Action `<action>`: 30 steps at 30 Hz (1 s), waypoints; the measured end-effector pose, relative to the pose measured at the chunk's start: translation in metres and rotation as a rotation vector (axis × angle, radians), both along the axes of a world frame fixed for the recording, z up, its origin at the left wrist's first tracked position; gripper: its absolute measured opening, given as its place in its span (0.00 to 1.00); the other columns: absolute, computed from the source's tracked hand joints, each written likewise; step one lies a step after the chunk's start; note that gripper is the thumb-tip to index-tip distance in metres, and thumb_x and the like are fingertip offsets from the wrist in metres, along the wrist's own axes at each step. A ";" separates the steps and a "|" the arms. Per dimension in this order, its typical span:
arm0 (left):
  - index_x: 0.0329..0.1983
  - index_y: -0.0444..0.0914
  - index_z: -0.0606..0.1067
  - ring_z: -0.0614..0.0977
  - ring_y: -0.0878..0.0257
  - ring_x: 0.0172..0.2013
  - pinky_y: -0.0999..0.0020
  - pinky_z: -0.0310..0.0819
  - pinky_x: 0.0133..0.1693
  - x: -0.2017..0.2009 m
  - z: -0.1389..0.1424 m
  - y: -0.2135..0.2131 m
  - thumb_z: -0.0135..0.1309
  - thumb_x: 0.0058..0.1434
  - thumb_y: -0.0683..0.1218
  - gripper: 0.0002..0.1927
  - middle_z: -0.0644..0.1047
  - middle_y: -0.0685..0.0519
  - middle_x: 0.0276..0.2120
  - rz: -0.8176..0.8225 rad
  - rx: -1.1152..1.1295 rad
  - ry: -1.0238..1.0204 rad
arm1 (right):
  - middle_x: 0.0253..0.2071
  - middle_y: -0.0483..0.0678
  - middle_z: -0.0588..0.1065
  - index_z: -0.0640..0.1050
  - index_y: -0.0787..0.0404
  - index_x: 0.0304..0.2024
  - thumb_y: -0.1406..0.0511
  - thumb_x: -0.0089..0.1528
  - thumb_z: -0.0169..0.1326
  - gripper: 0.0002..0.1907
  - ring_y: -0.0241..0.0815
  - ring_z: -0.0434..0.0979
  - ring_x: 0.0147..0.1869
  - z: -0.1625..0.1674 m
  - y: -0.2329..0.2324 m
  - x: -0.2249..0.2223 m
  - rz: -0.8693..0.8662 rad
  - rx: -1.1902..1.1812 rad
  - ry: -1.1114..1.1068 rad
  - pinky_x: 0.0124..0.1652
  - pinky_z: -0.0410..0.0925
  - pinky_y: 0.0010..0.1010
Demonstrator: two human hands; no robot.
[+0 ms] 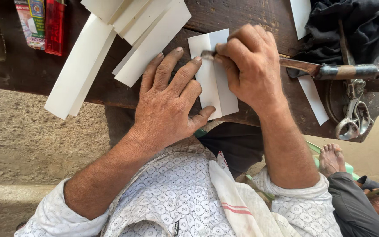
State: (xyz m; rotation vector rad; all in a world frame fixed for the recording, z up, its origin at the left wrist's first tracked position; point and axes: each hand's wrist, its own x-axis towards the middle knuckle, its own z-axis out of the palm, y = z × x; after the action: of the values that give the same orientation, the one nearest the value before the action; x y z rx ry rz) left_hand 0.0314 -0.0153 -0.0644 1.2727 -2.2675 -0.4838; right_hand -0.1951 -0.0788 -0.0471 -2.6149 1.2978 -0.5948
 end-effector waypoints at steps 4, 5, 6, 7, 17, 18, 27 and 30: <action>0.36 0.38 0.78 0.61 0.45 0.70 0.38 0.50 0.71 -0.001 0.002 0.002 0.66 0.62 0.63 0.24 0.71 0.45 0.65 -0.001 0.008 0.008 | 0.42 0.47 0.71 0.76 0.61 0.42 0.71 0.67 0.63 0.07 0.48 0.71 0.48 -0.008 -0.017 0.001 -0.020 -0.058 -0.035 0.48 0.64 0.40; 0.37 0.38 0.78 0.61 0.46 0.70 0.38 0.50 0.71 -0.001 0.003 0.004 0.66 0.62 0.63 0.24 0.71 0.45 0.65 0.003 0.007 0.010 | 0.44 0.47 0.72 0.76 0.61 0.42 0.72 0.66 0.62 0.07 0.48 0.73 0.50 -0.009 -0.019 0.002 -0.028 -0.071 -0.048 0.50 0.65 0.41; 0.37 0.38 0.78 0.62 0.46 0.70 0.39 0.50 0.72 -0.002 0.004 0.006 0.66 0.62 0.62 0.23 0.71 0.46 0.65 0.007 0.000 0.014 | 0.44 0.47 0.72 0.76 0.61 0.42 0.72 0.65 0.63 0.08 0.50 0.73 0.51 -0.009 -0.020 0.001 -0.033 -0.084 -0.058 0.50 0.66 0.42; 0.37 0.38 0.78 0.62 0.46 0.70 0.39 0.51 0.71 -0.002 0.005 0.006 0.67 0.62 0.63 0.23 0.71 0.45 0.65 0.007 -0.012 0.012 | 0.45 0.48 0.73 0.76 0.61 0.42 0.73 0.65 0.63 0.08 0.51 0.74 0.53 -0.009 -0.022 0.002 -0.038 -0.097 -0.068 0.51 0.66 0.43; 0.49 0.40 0.75 0.63 0.44 0.69 0.39 0.53 0.70 -0.006 0.007 0.028 0.70 0.58 0.63 0.28 0.73 0.46 0.61 0.049 -0.065 0.011 | 0.43 0.47 0.74 0.76 0.62 0.41 0.74 0.69 0.62 0.07 0.48 0.75 0.50 0.024 0.015 -0.003 -0.038 -0.188 -0.135 0.52 0.70 0.43; 0.53 0.40 0.74 0.63 0.43 0.69 0.39 0.53 0.70 -0.004 0.006 0.031 0.70 0.58 0.63 0.31 0.73 0.45 0.61 0.058 -0.064 0.007 | 0.43 0.47 0.74 0.76 0.62 0.42 0.74 0.70 0.62 0.07 0.46 0.75 0.50 0.026 0.024 -0.005 -0.028 -0.208 -0.137 0.54 0.70 0.42; 0.74 0.45 0.63 0.62 0.43 0.71 0.39 0.56 0.69 0.011 0.007 0.014 0.70 0.59 0.59 0.44 0.73 0.48 0.66 0.056 -0.016 0.004 | 0.44 0.40 0.75 0.84 0.56 0.52 0.73 0.62 0.65 0.16 0.41 0.73 0.51 0.014 0.061 0.008 0.018 -0.209 0.048 0.49 0.67 0.35; 0.66 0.46 0.73 0.63 0.47 0.71 0.40 0.57 0.69 0.016 0.006 0.006 0.68 0.60 0.58 0.33 0.73 0.51 0.67 0.034 -0.026 0.007 | 0.47 0.41 0.75 0.84 0.58 0.49 0.74 0.60 0.62 0.14 0.41 0.72 0.53 0.012 0.057 0.015 0.009 -0.222 0.047 0.51 0.66 0.35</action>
State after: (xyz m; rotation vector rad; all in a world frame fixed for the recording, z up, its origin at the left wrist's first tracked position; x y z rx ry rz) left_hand 0.0478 -0.0094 -0.0581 1.2924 -2.2348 -0.4442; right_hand -0.1802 -0.0216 -0.0347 -2.8257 1.3013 -0.7192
